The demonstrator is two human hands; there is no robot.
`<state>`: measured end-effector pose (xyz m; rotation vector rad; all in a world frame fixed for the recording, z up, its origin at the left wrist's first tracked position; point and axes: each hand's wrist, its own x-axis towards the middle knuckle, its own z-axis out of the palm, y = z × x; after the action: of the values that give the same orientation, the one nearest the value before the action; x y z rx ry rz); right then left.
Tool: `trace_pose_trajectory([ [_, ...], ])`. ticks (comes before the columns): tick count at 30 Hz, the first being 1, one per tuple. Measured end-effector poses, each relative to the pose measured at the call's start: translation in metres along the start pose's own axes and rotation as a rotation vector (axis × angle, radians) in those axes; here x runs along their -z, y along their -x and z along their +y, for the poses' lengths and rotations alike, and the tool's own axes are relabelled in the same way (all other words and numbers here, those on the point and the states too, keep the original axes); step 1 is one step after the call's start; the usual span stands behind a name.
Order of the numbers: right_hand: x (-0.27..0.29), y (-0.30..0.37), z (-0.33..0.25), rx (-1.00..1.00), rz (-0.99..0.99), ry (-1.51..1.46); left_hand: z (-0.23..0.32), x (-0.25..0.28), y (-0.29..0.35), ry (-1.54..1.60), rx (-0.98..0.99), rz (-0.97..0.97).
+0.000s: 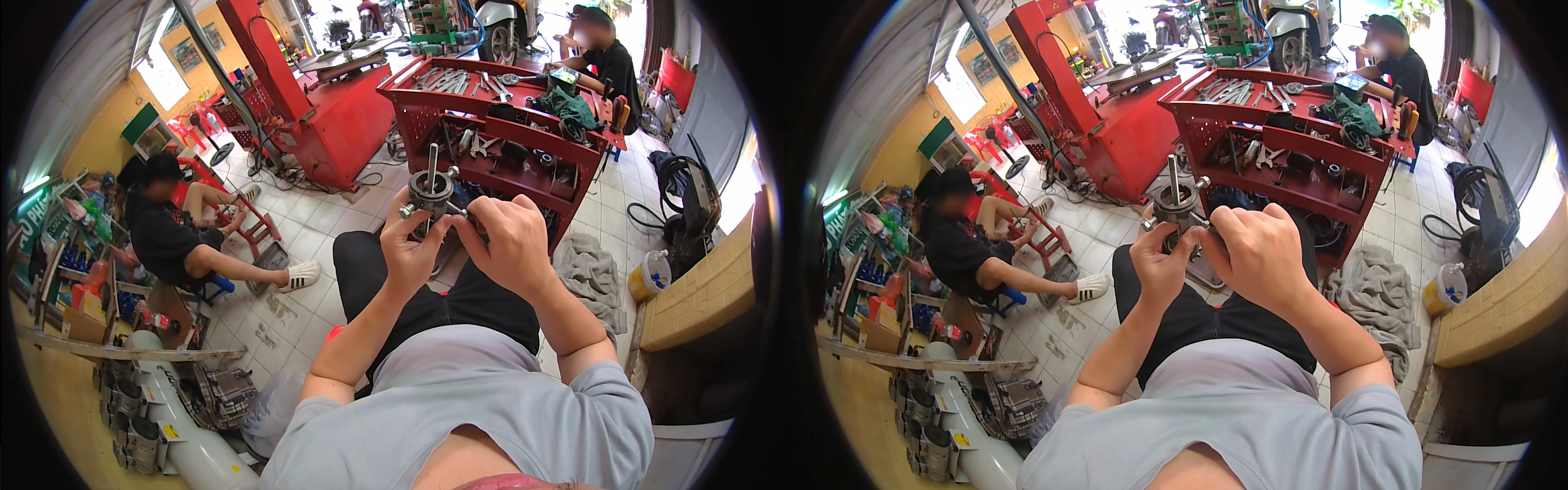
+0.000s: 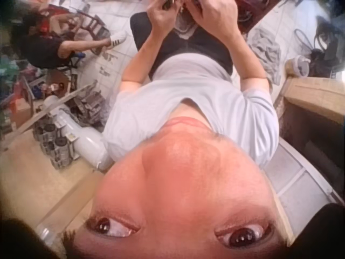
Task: The person assembles a small mechanical component by hand, repeatedly inserting and adjusting a metal rod and ring into a cylindrical housing. The person rotates the assembly to check fit and alignment, occasionally placing it on a nearby tray before resuming manipulation.
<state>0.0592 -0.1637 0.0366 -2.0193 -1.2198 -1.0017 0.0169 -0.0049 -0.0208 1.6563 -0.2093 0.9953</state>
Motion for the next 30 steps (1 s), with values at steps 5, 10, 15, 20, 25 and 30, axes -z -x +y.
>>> trace_pose_trajectory([
  [5, 0.004, -0.005, -0.005, -0.009, 0.055, -0.047, -0.001, 0.002, -0.002, -0.053, -0.054, -0.014],
  [10, 0.003, -0.002, -0.004, -0.012, 0.008, -0.037, -0.002, 0.002, -0.002, -0.048, -0.082, 0.006],
  [15, 0.004, -0.002, -0.003, -0.021, -0.022, -0.003, -0.001, 0.0, -0.002, -0.018, -0.053, 0.003],
  [20, 0.007, -0.003, -0.007, -0.052, -0.035, -0.062, -0.004, 0.001, 0.0, -0.022, -0.047, 0.022],
  [25, 0.004, 0.0, -0.001, 0.008, -0.058, 0.001, -0.004, 0.0, -0.001, -0.006, -0.058, 0.013],
  [30, 0.011, -0.006, -0.01, -0.044, 0.003, -0.092, 0.001, 0.0, -0.002, -0.037, -0.054, 0.016],
])
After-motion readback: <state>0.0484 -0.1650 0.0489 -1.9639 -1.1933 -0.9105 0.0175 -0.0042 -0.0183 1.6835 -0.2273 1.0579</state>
